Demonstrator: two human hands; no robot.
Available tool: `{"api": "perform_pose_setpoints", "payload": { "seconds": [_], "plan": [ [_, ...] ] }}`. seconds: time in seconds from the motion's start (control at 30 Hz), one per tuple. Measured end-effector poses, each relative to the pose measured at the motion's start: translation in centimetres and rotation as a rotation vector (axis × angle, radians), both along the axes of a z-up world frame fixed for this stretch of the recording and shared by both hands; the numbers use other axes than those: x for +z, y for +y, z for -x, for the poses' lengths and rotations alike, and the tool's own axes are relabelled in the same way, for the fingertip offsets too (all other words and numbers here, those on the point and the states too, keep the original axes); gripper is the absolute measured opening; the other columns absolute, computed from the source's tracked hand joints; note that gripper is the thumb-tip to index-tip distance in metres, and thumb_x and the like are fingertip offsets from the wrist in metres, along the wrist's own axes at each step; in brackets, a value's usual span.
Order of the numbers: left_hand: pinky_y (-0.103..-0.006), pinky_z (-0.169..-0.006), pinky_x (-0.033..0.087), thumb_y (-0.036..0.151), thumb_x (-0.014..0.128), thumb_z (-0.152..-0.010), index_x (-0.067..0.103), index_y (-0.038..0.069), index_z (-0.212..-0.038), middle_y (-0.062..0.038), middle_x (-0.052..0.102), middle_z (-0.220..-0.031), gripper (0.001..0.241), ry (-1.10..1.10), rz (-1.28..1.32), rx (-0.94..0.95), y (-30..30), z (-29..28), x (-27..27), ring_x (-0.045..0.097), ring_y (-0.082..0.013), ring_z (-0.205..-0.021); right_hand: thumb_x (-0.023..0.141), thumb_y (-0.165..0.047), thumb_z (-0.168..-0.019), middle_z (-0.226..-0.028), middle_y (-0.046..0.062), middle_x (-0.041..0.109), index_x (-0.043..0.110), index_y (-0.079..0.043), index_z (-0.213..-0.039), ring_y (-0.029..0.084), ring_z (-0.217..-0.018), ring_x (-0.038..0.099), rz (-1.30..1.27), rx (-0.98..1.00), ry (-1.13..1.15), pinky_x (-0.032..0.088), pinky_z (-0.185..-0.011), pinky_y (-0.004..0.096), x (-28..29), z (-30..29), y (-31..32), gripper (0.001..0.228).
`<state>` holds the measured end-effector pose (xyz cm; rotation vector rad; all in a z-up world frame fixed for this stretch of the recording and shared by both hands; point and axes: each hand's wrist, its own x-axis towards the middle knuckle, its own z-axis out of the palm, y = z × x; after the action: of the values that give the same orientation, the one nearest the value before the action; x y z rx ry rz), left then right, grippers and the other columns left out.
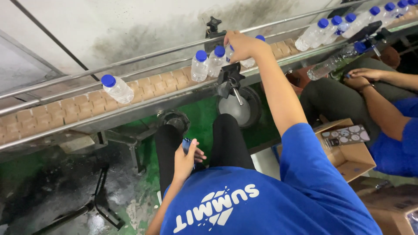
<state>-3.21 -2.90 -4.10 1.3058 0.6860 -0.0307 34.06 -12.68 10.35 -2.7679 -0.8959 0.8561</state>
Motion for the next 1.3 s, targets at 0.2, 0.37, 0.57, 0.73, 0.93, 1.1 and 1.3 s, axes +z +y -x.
{"api": "perform_pose_setpoints", "payload": {
  "seconds": [0.2,0.37,0.57,0.73,0.93,1.1,1.3],
  "plan": [
    [-0.0312,-0.049,0.056,0.026,0.062,-0.099,0.06,0.003,-0.107,-0.016,0.07,-0.069,0.024,0.018,0.091,-0.041,-0.9,-0.7,-2.1,0.072,-0.0254,-0.055,0.075,-0.019,-0.092,-0.135,0.014,0.055,0.051,-0.005,-0.137,0.032,-0.124,0.054,-0.499,-0.027,-0.415,0.044,-0.101,0.047,2.1,5.9,-2.3,0.053],
    [-0.0293,-0.048,0.061,0.028,0.068,-0.1,0.061,-0.005,-0.11,-0.023,0.073,-0.076,0.035,0.035,0.163,-0.051,-1.5,-2.2,-14.0,0.074,-0.0244,-0.057,0.076,-0.019,-0.094,-0.093,0.013,0.068,0.07,-0.01,-0.101,0.034,-0.09,0.07,-1.191,-0.111,-0.334,0.055,-0.081,0.042,-8.0,17.2,0.6,0.013],
    [-0.0243,-0.037,0.049,0.018,0.068,-0.092,0.065,-0.002,-0.083,-0.01,0.06,-0.06,0.022,0.28,0.155,0.066,-1.1,-2.3,-24.7,0.058,-0.0161,-0.045,0.069,-0.019,-0.099,-0.089,0.013,0.071,0.069,-0.008,-0.112,0.02,-0.076,0.072,-1.166,-0.555,0.628,0.057,-0.066,0.031,-39.8,24.9,0.3,0.017],
    [-0.0286,-0.047,0.045,0.023,0.063,-0.097,0.061,0.008,-0.087,-0.005,0.06,-0.058,0.018,0.259,-0.056,-0.129,-1.2,-2.4,-19.6,0.056,-0.0155,-0.047,0.056,-0.023,-0.096,-0.098,0.008,0.075,0.069,-0.008,-0.114,0.02,-0.087,0.075,-0.933,-0.85,0.91,0.059,-0.078,0.029,-36.8,22.0,-1.7,0.027],
    [-0.0286,-0.036,0.037,0.012,0.048,-0.101,0.026,0.019,-0.155,-0.014,0.075,-0.093,0.059,0.265,0.013,-0.037,-1.7,-3.6,-24.7,0.051,-0.0175,-0.039,0.075,-0.03,-0.088,-0.092,0.006,0.074,0.07,-0.009,-0.109,0.02,-0.089,0.074,-0.882,-1.097,0.956,0.059,-0.078,0.029,-38.4,20.6,-1.6,0.03],
    [-0.0265,-0.046,0.046,0.014,0.045,-0.107,0.048,0.019,-0.132,-0.011,0.07,-0.102,0.025,0.275,0.013,-0.134,-1.3,-4.4,-21.4,0.057,-0.0151,-0.048,0.069,-0.033,-0.093,-0.108,0.013,0.072,0.069,-0.007,-0.115,0.025,-0.092,0.075,-0.766,-0.95,0.936,0.06,-0.084,0.034,-35.3,21.3,-0.7,0.034],
    [-0.0276,-0.043,0.044,0.017,0.052,-0.106,0.053,0.011,-0.108,-0.012,0.07,-0.093,0.007,0.267,0.036,-0.117,-1.3,-4.4,-21.3,0.056,-0.0166,-0.047,0.068,-0.029,-0.096,-0.099,0.007,0.073,0.069,-0.008,-0.111,0.019,-0.084,0.072,-0.808,-0.891,0.914,0.059,-0.078,0.03,-35.3,21.6,-1.5,0.026]
  ]
}}
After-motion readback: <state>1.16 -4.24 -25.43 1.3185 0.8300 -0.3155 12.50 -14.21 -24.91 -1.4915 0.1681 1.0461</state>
